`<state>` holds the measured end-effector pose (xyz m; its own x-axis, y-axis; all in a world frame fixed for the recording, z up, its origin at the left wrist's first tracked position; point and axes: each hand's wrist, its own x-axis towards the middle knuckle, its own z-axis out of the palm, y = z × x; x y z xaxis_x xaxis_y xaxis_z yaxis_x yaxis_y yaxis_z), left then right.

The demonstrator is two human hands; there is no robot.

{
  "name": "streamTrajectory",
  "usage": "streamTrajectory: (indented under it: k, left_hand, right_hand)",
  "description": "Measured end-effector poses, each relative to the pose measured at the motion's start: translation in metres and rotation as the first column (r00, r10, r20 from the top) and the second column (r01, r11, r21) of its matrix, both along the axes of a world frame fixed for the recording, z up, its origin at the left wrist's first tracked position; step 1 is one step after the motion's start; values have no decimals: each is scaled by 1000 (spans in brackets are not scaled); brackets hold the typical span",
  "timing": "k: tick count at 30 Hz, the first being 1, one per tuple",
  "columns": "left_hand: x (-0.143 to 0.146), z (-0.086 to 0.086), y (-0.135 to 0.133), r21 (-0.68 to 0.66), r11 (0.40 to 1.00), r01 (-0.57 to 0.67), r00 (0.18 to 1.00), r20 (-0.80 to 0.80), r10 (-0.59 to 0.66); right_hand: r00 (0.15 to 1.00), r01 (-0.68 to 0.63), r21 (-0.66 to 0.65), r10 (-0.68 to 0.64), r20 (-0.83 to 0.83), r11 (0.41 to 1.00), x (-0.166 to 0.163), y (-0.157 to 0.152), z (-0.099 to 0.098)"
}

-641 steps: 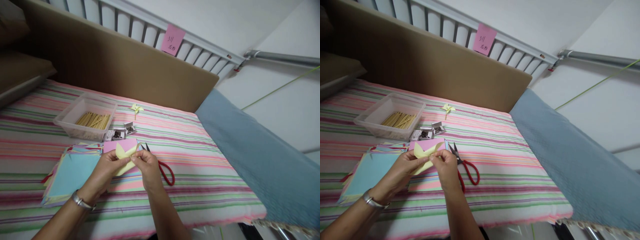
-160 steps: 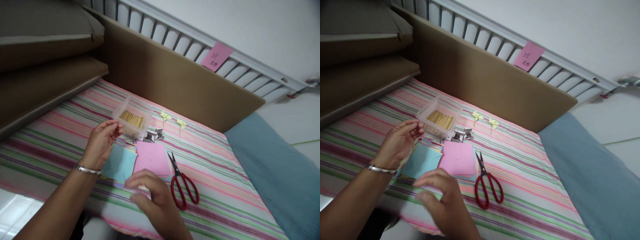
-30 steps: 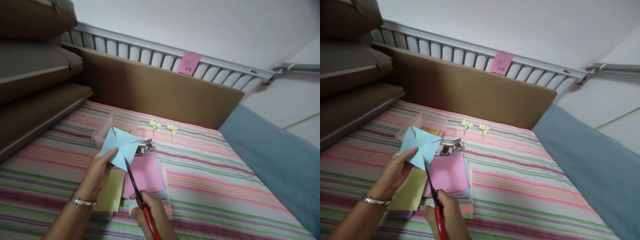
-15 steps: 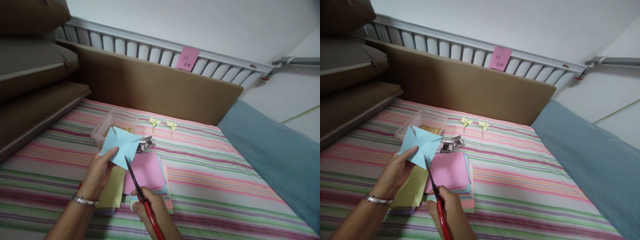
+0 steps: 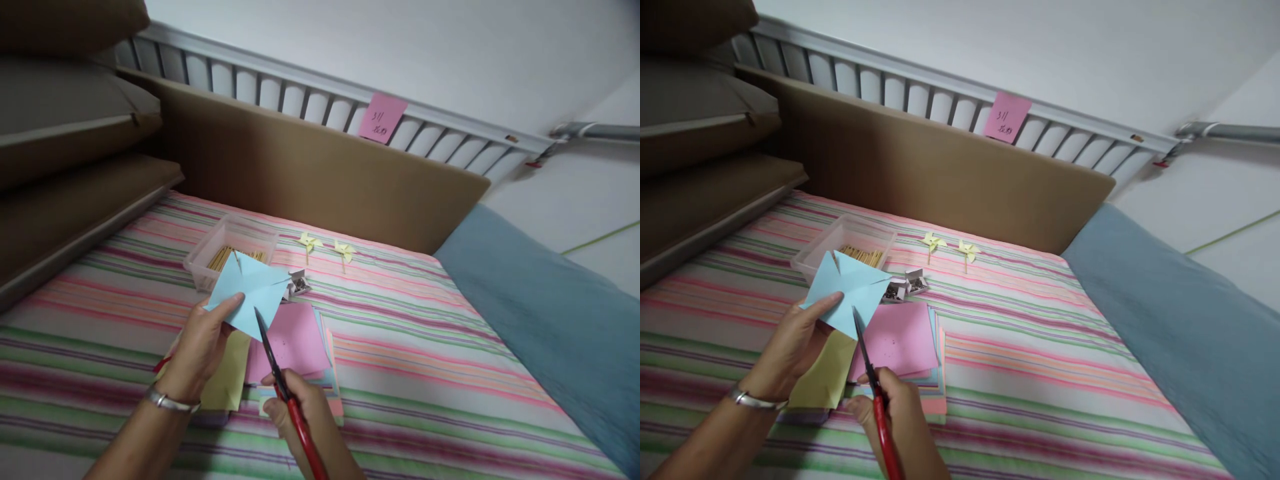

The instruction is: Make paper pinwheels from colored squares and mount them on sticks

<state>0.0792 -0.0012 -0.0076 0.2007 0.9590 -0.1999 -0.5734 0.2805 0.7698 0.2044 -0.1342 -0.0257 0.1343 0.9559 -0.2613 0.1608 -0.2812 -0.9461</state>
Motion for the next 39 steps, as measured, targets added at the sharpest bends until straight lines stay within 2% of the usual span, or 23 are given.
streamTrajectory:
  k: [14,23,30,35,39]
  left_hand:
    - [2,0,-1,-17,1000,-21,1000,-3,21]
    - [2,2,-2,-8,1000,7,1000,-5,-7]
    - [2,0,-1,-14,1000,-13,1000,-22,12]
    - [2,4,0,-2,998,-56,998,-22,56]
    - [-6,9,6,-12,990,-137,990,-18,137]
  right_hand:
    - [998,23,-1,-23,50,1000,1,1,-6]
    - [997,30,14,-31,68,999,0,2,-10]
    - [997,31,-15,-30,77,999,0,3,-5]
    - [978,-44,23,38,206,999,2,2,2]
    - [941,-52,50,32,337,997,5,1,-4]
